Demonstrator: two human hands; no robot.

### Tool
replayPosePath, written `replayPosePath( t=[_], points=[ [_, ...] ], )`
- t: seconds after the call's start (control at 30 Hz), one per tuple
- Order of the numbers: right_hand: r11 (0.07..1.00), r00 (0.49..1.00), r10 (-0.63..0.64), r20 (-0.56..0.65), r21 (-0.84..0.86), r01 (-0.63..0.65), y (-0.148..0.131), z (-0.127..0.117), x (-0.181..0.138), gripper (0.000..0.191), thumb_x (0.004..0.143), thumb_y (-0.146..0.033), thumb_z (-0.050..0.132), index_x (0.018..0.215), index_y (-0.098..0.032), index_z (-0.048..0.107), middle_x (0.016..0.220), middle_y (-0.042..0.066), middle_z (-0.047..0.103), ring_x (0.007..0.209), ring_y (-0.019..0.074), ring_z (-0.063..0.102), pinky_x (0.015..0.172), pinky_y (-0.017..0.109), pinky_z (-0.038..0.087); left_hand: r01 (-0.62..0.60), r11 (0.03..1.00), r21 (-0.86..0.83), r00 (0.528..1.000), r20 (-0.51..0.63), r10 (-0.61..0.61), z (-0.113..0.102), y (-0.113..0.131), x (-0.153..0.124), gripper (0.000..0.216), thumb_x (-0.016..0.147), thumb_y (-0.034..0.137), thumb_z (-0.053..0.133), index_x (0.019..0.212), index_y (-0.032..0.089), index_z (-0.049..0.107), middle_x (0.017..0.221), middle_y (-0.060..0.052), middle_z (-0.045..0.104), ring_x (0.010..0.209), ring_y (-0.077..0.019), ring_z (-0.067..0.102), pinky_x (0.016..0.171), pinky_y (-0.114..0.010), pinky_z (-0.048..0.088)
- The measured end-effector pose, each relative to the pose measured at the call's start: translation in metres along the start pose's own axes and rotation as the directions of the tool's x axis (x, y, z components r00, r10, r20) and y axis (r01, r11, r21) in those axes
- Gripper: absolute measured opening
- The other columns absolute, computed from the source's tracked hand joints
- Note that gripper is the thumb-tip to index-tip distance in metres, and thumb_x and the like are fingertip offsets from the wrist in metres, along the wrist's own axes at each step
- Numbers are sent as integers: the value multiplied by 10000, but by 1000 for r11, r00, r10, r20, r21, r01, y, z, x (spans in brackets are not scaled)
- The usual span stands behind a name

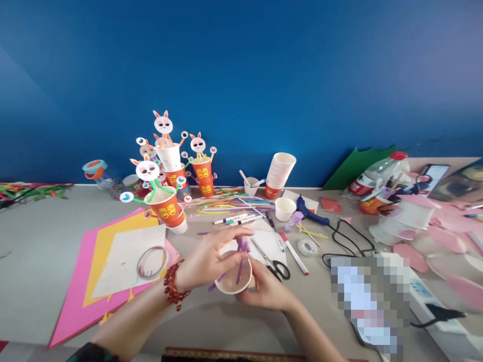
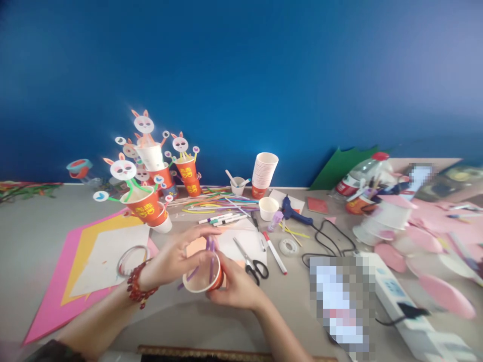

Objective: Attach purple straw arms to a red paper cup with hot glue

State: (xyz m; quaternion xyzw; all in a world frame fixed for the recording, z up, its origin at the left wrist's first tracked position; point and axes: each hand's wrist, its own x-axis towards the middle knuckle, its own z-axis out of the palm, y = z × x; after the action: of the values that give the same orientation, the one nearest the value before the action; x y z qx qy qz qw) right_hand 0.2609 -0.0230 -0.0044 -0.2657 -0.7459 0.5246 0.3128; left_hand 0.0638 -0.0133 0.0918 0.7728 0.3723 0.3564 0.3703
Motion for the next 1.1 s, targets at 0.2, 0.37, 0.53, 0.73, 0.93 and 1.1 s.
replayPosePath(
  t=[0.2,0.37,0.53,0.73,0.93,1.1],
  points=[
    [999,999,43,-31,14,-43,3,-2,-2,645,678,-101,646,1296,-217,503,1128,45,615,994,219,596,906,328,475,32,997,65,988,-151,-22,0,-6,-6,121,901,197,597,1009,217,547,985,-26,655,899,-155,639,818,-292,523],
    [999,997,54,-55,2,-54,2,-1,0,640,665,-110,655,1280,-209,510,1120,50,629,994,231,603,909,334,477,-118,913,391,989,-41,145,-14,2,-1,371,921,182,548,1278,223,453,1182,-88,631,1082,-203,617,913,-364,526],
    [996,996,70,-60,-45,-73,3,-2,1,605,663,-116,673,1241,-204,515,1102,47,641,948,233,617,866,333,497,-416,520,747,905,280,321,-15,20,9,227,930,178,524,1144,187,599,1381,-120,535,1337,-287,431,1131,-555,332],
    [996,995,30,-98,-76,-37,7,-3,0,544,679,-123,680,1193,-192,513,1077,54,647,942,236,622,834,321,519,-562,137,816,804,501,320,2,24,11,226,948,126,441,991,138,662,1081,-92,673,1227,-267,505,1209,-622,95],
    [996,996,35,-87,-82,-42,9,-3,0,613,667,-109,684,1248,-179,501,1131,71,637,1001,250,616,894,349,507,-604,140,784,785,557,271,5,24,14,196,905,109,483,856,168,664,868,-46,646,1009,-252,580,1201,-608,182],
    [997,995,33,-92,-60,-39,10,-3,1,629,679,-126,691,1272,-186,489,1169,78,625,1034,256,609,921,362,497,-589,202,782,798,523,301,3,25,12,146,902,121,520,894,158,660,910,-67,655,1024,-254,572,1188,-597,220]
  ],
)
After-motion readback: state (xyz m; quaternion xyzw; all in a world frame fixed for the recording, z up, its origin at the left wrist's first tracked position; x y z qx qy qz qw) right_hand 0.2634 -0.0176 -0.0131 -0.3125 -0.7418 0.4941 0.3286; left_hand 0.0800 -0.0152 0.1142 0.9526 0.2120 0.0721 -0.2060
